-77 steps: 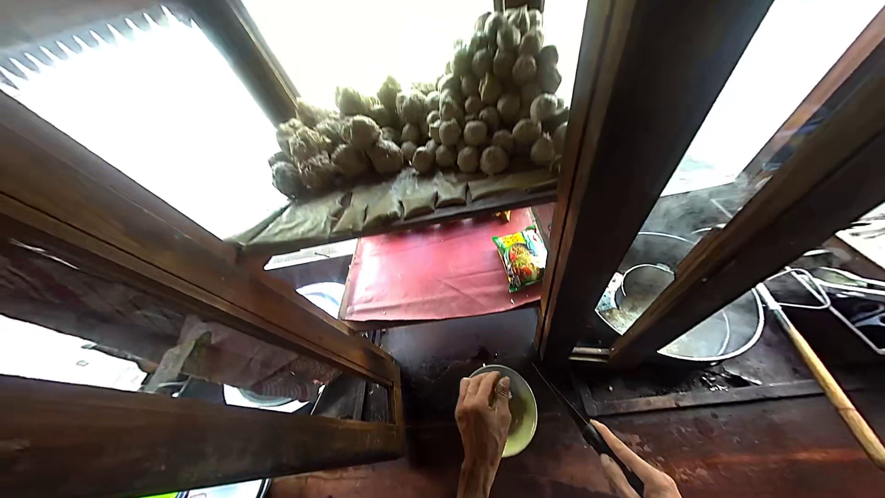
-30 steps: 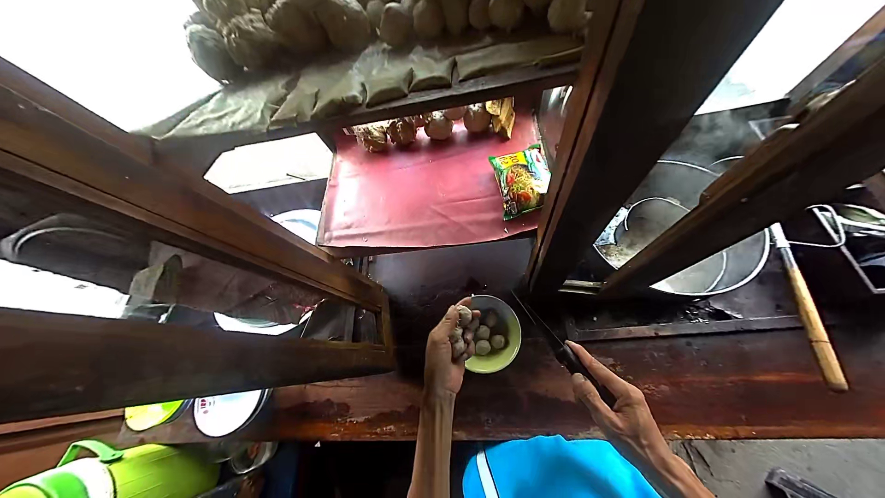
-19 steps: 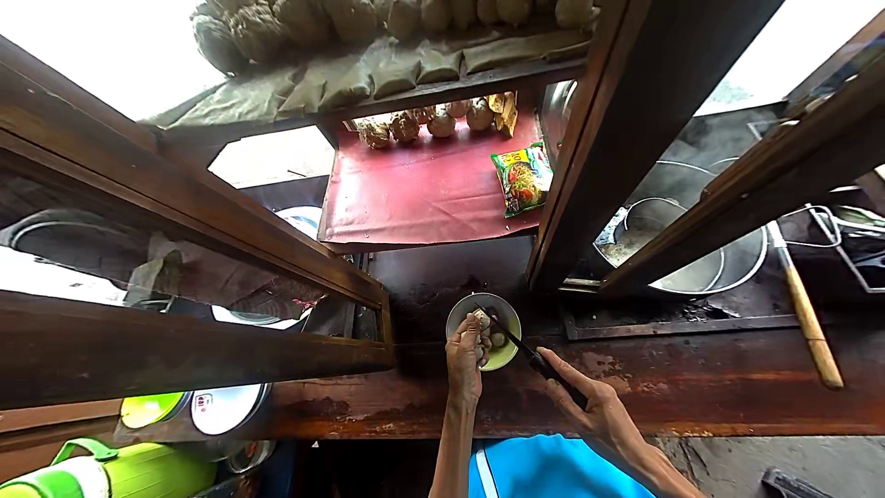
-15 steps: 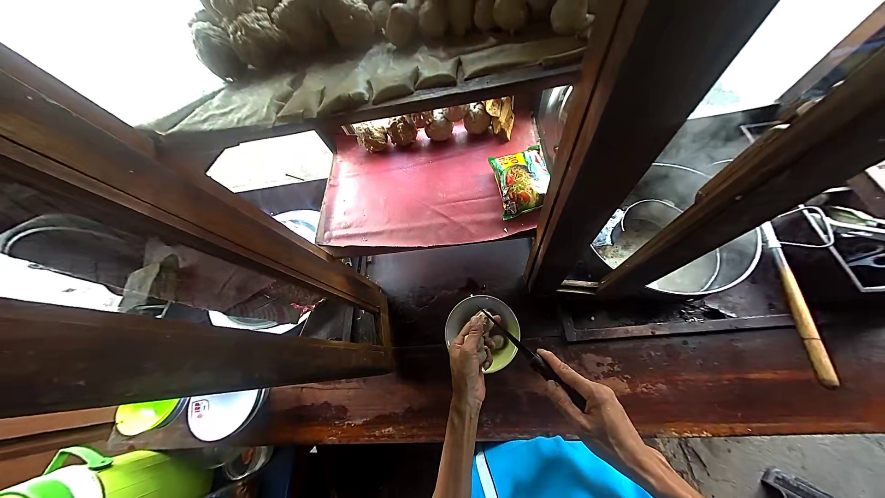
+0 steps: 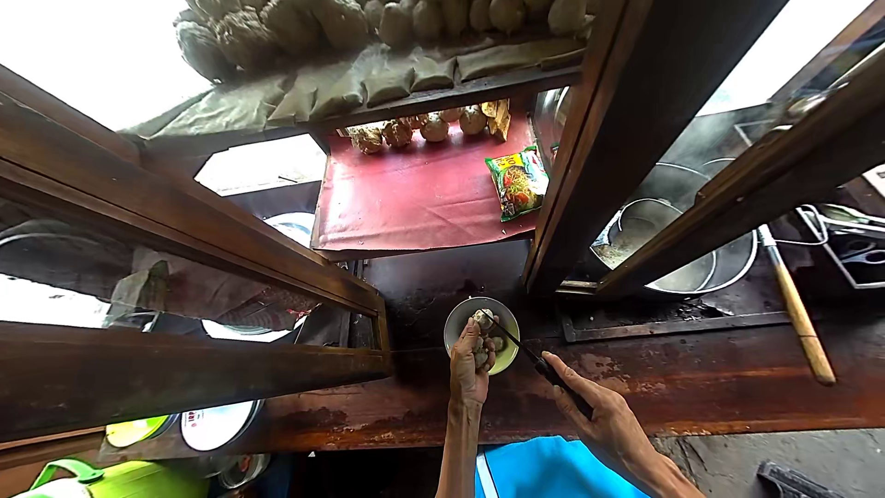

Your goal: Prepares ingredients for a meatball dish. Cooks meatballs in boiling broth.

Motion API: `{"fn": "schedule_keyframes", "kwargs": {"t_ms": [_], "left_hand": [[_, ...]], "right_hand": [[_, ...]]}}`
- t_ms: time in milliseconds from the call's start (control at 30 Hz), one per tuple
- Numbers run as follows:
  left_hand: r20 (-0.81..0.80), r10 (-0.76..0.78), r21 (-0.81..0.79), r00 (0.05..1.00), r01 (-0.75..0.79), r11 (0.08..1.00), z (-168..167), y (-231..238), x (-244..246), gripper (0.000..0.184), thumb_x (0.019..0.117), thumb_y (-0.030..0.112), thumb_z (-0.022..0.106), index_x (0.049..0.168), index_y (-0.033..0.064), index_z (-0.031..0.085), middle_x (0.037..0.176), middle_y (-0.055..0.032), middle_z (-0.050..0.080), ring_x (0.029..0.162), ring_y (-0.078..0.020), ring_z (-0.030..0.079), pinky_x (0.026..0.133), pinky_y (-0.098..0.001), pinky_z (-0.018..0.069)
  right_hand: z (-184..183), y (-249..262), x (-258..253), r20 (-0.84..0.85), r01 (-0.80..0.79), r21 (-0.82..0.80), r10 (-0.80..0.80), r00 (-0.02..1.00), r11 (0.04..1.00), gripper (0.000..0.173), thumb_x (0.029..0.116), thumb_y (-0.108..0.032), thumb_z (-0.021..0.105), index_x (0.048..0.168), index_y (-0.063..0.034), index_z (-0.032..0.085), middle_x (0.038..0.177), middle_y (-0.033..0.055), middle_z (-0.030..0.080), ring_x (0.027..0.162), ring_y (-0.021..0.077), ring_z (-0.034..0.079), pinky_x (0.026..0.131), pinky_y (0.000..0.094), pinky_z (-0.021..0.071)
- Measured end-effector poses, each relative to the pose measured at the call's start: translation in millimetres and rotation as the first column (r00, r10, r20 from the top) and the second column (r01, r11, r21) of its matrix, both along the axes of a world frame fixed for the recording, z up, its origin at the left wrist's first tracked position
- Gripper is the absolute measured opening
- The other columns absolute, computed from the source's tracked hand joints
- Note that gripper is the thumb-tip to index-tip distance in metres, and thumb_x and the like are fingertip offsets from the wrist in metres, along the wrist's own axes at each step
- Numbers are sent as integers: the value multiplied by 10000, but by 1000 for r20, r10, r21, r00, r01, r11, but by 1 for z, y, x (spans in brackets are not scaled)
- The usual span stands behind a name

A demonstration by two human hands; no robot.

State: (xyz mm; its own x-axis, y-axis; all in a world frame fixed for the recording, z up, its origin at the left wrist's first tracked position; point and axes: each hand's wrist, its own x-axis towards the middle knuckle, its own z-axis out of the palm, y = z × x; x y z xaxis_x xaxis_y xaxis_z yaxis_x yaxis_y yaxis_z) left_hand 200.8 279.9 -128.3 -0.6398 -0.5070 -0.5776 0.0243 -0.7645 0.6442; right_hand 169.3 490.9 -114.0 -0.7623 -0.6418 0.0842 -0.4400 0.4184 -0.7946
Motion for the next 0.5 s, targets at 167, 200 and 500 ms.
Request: {"fn": "schedule_keyframes", "kwargs": {"t_ms": [167,200,500], "left_hand": [[-14,43,-20,999,-43,999,-4,3,-4,317,1118,202,397,1152,1,639,912,-88,708,482,-11,511,398,-134,381],[-21,52,-47,998,-53,997,-6,3,-4,309,1115,184,399,1135,-6,641,874,-84,698,485,-13,516,398,-133,384],[-246,-23,-209,969,-30,977,-19,-9,0,304,1075,101,421,1277,-39,599,1138,-171,750,744,-69,733,436,-133,452]], "right_hand": [[-1,1,0,-20,9,6,-9,1000,1000,465,1002,-248,536,1452,-160,610,934,57,757,699,93,668,654,268,563],[0,2,0,-19,10,1,-10,1000,1000,462,1000,-244,539,1447,-155,614,931,58,757,700,94,669,655,266,563],[10,4,-2,8,-15,-7,15,1000,1000,464,1006,-226,532,1461,-163,600,997,46,763,745,64,672,696,239,562]]}}
